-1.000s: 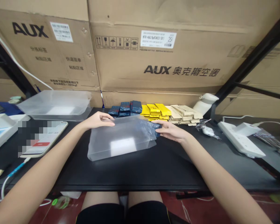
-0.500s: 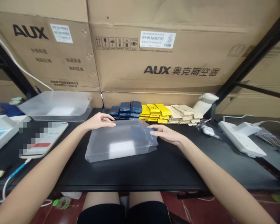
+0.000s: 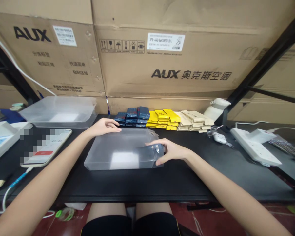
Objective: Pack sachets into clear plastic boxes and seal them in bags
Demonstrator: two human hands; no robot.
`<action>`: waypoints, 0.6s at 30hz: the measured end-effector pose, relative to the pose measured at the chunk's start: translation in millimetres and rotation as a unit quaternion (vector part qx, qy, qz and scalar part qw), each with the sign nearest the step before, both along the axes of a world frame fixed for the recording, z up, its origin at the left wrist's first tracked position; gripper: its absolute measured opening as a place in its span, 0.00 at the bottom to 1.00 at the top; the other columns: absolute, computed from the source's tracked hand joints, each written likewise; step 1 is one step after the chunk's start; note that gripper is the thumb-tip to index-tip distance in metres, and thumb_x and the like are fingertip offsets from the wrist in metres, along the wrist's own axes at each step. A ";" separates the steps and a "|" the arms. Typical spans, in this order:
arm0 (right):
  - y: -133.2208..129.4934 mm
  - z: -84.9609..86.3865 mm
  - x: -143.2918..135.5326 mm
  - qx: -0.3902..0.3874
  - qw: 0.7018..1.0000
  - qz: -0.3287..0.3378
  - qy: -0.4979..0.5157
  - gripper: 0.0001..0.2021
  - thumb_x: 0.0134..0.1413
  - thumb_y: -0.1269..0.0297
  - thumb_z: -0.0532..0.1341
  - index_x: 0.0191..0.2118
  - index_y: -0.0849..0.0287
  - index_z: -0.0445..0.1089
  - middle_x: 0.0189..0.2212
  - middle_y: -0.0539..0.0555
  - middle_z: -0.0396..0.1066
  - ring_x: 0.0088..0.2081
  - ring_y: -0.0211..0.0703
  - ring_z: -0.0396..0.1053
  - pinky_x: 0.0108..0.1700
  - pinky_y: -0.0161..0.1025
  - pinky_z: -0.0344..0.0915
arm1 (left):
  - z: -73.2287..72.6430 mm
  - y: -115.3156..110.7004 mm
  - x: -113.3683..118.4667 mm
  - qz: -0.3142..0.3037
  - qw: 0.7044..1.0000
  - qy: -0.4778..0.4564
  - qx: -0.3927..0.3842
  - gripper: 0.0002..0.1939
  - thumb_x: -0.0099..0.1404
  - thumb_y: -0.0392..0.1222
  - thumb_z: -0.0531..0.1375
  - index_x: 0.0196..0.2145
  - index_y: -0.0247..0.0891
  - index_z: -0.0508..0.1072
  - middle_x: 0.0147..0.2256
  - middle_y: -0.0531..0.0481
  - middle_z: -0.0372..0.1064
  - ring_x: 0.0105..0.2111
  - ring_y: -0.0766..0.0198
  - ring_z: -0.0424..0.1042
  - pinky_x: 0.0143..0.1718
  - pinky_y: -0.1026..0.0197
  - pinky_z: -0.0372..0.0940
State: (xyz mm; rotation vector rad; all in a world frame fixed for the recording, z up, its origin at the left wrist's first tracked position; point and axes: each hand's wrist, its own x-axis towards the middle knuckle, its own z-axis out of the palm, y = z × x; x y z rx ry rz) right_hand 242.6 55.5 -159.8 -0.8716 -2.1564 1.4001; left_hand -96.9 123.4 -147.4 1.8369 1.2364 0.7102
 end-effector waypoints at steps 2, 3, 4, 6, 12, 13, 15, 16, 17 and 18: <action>-2.5 1.0 -3.2 0.027 1.000 -0.004 -0.005 0.25 0.31 0.61 0.74 0.42 0.56 0.76 0.48 0.56 0.74 0.51 0.51 0.70 0.55 0.49 0.63 | 0.4 -0.8 0.8 0.006 1.000 -0.010 0.000 0.24 0.47 0.50 0.70 0.40 0.35 0.76 0.35 0.42 0.79 0.39 0.50 0.78 0.45 0.50 0.69; -3.3 1.5 -4.2 0.029 1.000 -0.003 -0.003 0.21 0.32 0.60 0.74 0.39 0.57 0.77 0.48 0.56 0.74 0.50 0.51 0.71 0.55 0.49 0.64 | 0.3 -0.8 0.9 0.010 1.000 -0.016 0.000 0.24 0.47 0.50 0.70 0.40 0.35 0.76 0.34 0.43 0.79 0.39 0.50 0.78 0.45 0.50 0.69; -3.8 2.1 -4.7 0.027 1.000 -0.002 0.002 0.19 0.34 0.60 0.74 0.37 0.57 0.77 0.47 0.57 0.75 0.49 0.51 0.72 0.53 0.49 0.65 | 0.1 -0.6 0.9 0.015 1.000 -0.022 0.000 0.23 0.47 0.50 0.70 0.39 0.35 0.77 0.34 0.43 0.79 0.38 0.51 0.78 0.44 0.50 0.69; -4.0 4.3 -3.9 0.029 0.999 -0.011 0.019 0.17 0.36 0.61 0.73 0.37 0.57 0.78 0.45 0.57 0.76 0.46 0.50 0.74 0.52 0.50 0.66 | -0.2 0.5 -0.6 0.034 0.999 -0.042 -0.005 0.23 0.47 0.50 0.71 0.39 0.35 0.77 0.33 0.43 0.79 0.37 0.51 0.78 0.43 0.51 0.69; -0.7 15.8 9.4 -0.021 0.983 -0.126 0.130 0.18 0.36 0.60 0.73 0.38 0.58 0.77 0.39 0.55 0.78 0.41 0.46 0.75 0.49 0.46 0.68 | 12.3 4.3 -15.7 0.122 0.975 -0.179 -0.040 0.26 0.51 0.55 0.68 0.42 0.35 0.75 0.38 0.42 0.79 0.42 0.54 0.76 0.44 0.55 0.69; 0.0 16.6 12.2 -0.048 0.973 -0.155 0.164 0.18 0.33 0.59 0.74 0.35 0.59 0.77 0.35 0.54 0.78 0.37 0.45 0.75 0.46 0.45 0.69 | 16.7 3.7 -17.8 0.125 0.971 -0.197 -0.050 0.26 0.52 0.56 0.67 0.43 0.35 0.74 0.39 0.43 0.79 0.42 0.54 0.76 0.44 0.55 0.69; 1.5 16.7 17.1 -0.091 0.951 -0.197 0.222 0.20 0.27 0.58 0.76 0.32 0.59 0.75 0.29 0.51 0.76 0.30 0.41 0.73 0.40 0.42 0.70 | 25.8 0.7 -19.4 0.127 0.967 -0.206 -0.076 0.26 0.55 0.57 0.64 0.44 0.34 0.73 0.39 0.44 0.78 0.41 0.53 0.76 0.44 0.54 0.69; 2.2 16.2 19.1 -0.102 0.943 -0.207 0.240 0.21 0.26 0.58 0.76 0.31 0.58 0.74 0.27 0.50 0.75 0.29 0.40 0.72 0.39 0.42 0.69 | 29.7 -1.6 -19.0 0.134 0.967 -0.198 -0.090 0.26 0.57 0.58 0.62 0.43 0.34 0.73 0.38 0.44 0.78 0.40 0.53 0.76 0.43 0.53 0.69; 2.9 15.7 20.7 -0.109 0.940 -0.208 0.249 0.20 0.26 0.58 0.76 0.31 0.58 0.73 0.26 0.48 0.74 0.28 0.39 0.72 0.38 0.41 0.69 | 32.7 -4.3 -17.9 0.137 0.967 -0.189 -0.099 0.26 0.59 0.60 0.59 0.43 0.33 0.73 0.37 0.44 0.78 0.38 0.52 0.76 0.42 0.53 0.69; 3.6 15.3 21.8 -0.109 0.939 -0.206 0.253 0.20 0.26 0.59 0.76 0.31 0.57 0.73 0.26 0.47 0.73 0.28 0.38 0.71 0.38 0.41 0.69 | 34.7 -7.1 -16.5 0.135 0.970 -0.177 -0.100 0.28 0.60 0.63 0.56 0.41 0.33 0.74 0.35 0.44 0.78 0.36 0.51 0.76 0.40 0.51 0.70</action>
